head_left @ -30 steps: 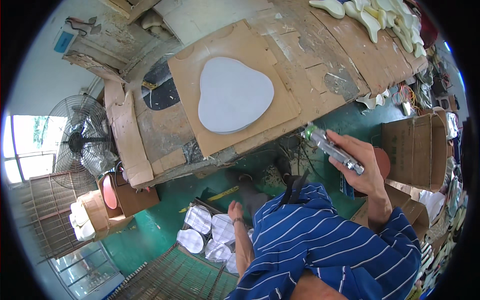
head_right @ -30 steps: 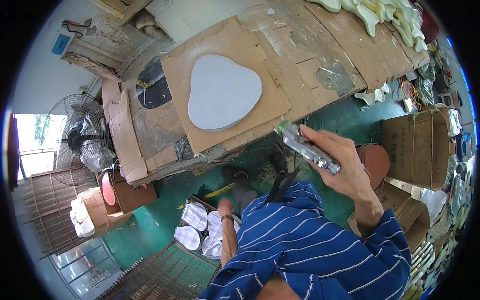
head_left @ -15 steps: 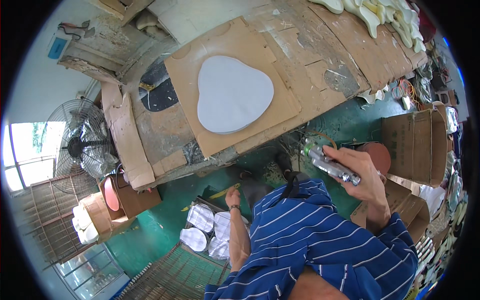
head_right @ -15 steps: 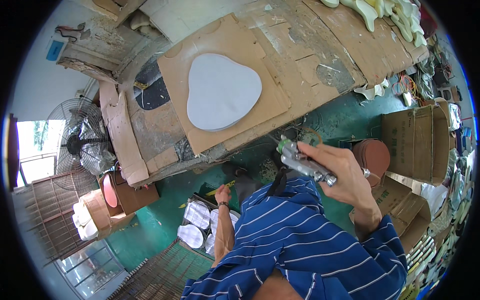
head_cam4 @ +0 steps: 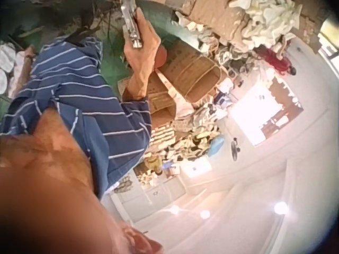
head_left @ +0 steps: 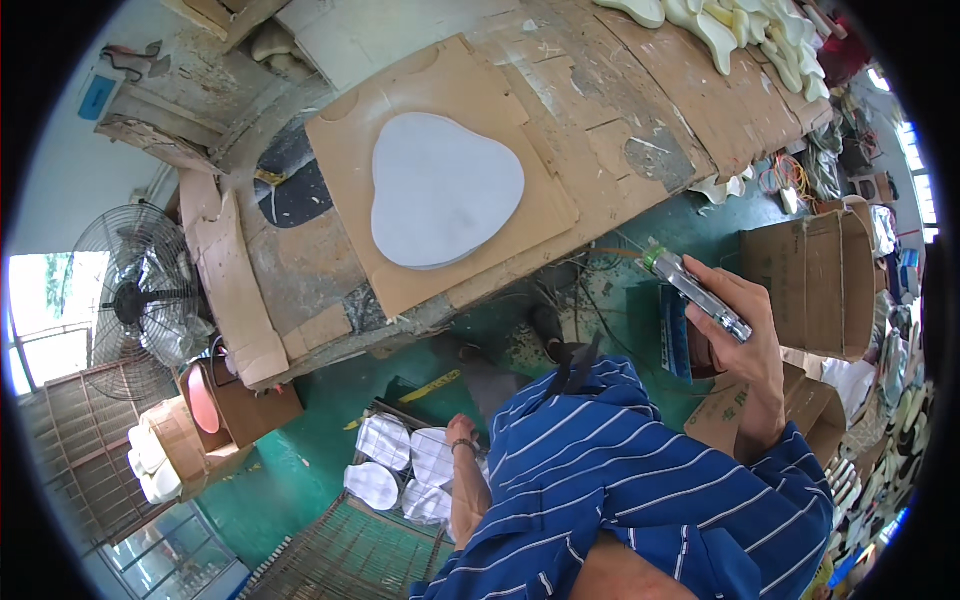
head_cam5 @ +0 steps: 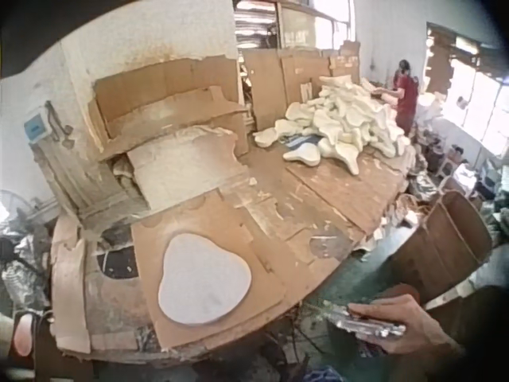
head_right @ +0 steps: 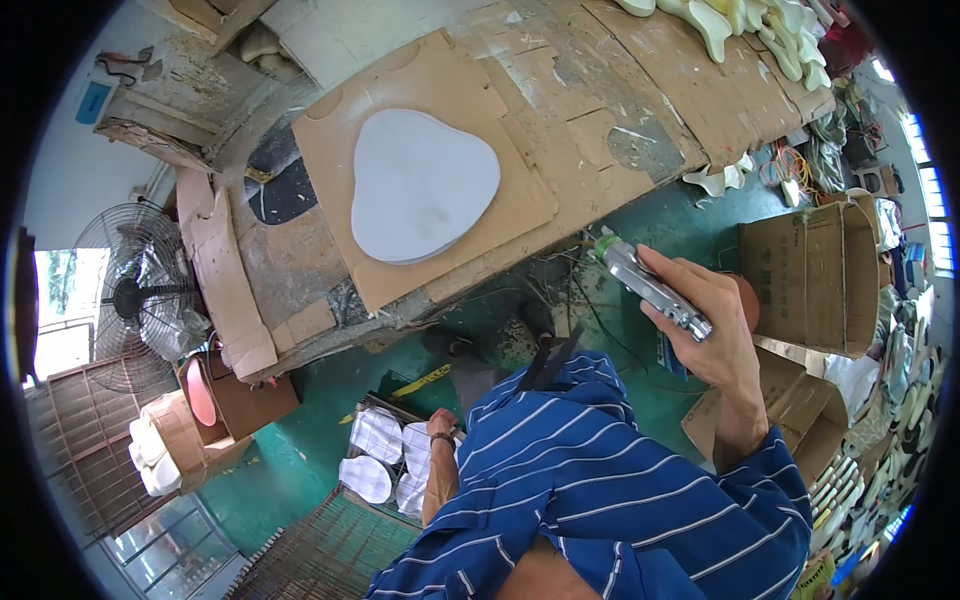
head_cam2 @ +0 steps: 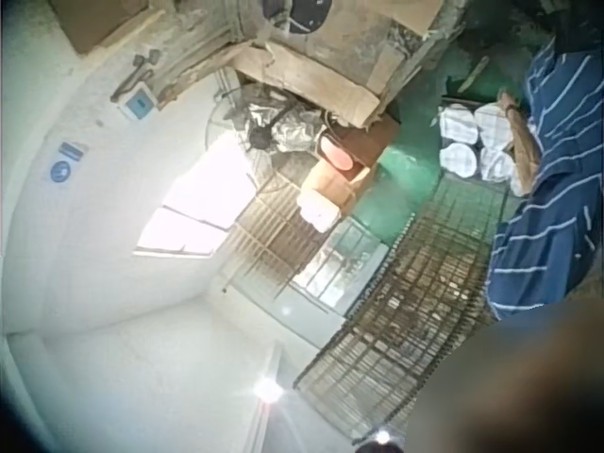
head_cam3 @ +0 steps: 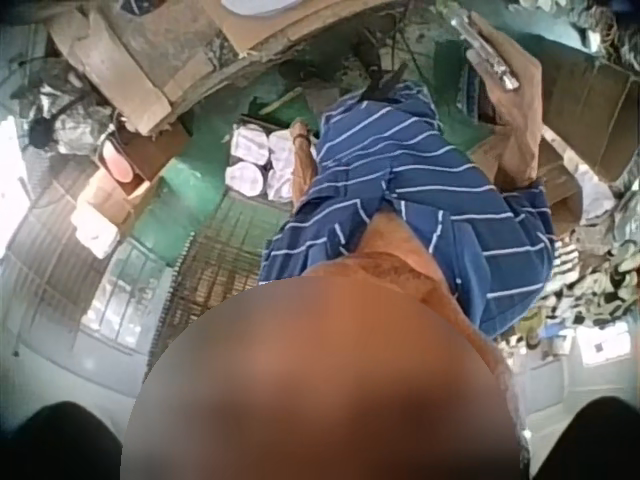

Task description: Place foam pads onto a wire drying rack in an industrial manufacturing setting.

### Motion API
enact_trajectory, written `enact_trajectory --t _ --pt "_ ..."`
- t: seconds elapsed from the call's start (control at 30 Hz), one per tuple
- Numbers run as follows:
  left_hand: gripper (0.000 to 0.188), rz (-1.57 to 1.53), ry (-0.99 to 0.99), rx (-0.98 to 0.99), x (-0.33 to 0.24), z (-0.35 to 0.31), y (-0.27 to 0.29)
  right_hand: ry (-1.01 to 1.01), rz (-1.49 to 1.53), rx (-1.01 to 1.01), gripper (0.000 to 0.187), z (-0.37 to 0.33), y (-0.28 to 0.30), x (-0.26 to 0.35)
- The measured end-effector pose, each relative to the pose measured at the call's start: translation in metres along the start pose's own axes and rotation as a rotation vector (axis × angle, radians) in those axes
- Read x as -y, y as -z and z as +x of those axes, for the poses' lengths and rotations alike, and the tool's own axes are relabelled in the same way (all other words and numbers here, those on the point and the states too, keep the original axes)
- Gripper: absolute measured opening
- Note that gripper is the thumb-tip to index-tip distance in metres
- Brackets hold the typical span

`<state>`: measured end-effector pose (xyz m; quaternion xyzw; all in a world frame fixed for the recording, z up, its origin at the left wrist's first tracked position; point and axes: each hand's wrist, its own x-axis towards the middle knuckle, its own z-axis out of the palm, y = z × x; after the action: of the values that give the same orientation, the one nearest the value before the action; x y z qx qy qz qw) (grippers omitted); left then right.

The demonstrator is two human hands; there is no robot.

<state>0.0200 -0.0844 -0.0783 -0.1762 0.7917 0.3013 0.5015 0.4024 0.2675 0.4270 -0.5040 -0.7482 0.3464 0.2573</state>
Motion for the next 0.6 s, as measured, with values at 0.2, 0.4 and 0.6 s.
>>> enact_trajectory --t 0.2,0.4,0.6 --pt "0.039 -0.002 -0.103 0.008 -0.018 0.004 -0.023 0.008 -0.046 0.154 0.06 -0.016 0.01 0.013" --pt "0.041 -0.029 -0.15 -0.011 -0.041 -0.002 -0.031 0.194 0.031 0.358 0.07 0.007 -0.016 0.027" --pt "0.043 -0.12 -0.145 -0.03 -0.032 -0.01 -0.012 0.264 0.042 0.336 0.071 0.04 -0.041 0.036"
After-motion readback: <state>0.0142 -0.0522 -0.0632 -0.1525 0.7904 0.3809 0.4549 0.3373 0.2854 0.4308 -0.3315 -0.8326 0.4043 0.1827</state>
